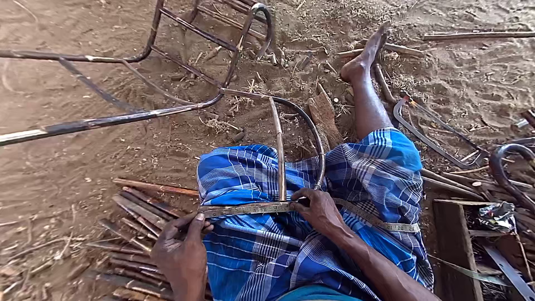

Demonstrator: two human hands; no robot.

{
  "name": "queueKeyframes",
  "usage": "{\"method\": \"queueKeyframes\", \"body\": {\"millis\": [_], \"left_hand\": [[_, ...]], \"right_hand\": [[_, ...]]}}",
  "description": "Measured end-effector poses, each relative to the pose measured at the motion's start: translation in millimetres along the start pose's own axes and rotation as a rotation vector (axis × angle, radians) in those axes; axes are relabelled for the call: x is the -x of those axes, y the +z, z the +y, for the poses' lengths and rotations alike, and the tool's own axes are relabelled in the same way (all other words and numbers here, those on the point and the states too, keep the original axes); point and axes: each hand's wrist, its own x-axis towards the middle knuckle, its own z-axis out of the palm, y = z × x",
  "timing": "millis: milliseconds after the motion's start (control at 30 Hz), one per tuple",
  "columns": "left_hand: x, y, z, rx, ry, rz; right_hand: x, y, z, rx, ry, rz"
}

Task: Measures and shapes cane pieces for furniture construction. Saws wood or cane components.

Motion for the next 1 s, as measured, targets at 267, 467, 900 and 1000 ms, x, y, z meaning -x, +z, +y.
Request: {"method": "queueKeyframes", "body": {"millis": [267, 467, 900, 1000], "left_hand": [[-3, 0, -3, 0.024, -0.001, 0.006], [-1, 0, -4, 0.016, 0.001, 0.005], [5, 6, -6, 0.111, -0.045, -0.003], [7, 7, -5, 0.105, -0.047, -0.006]], "right_hand": [[7, 4, -1, 0.046, -0.046, 0.014], [13, 7, 2, 0.037, -0.023, 0.034], [8, 2, 1, -0.056, 0.044, -0.031], [7, 2, 0, -0.059, 0.047, -0.033]]}}
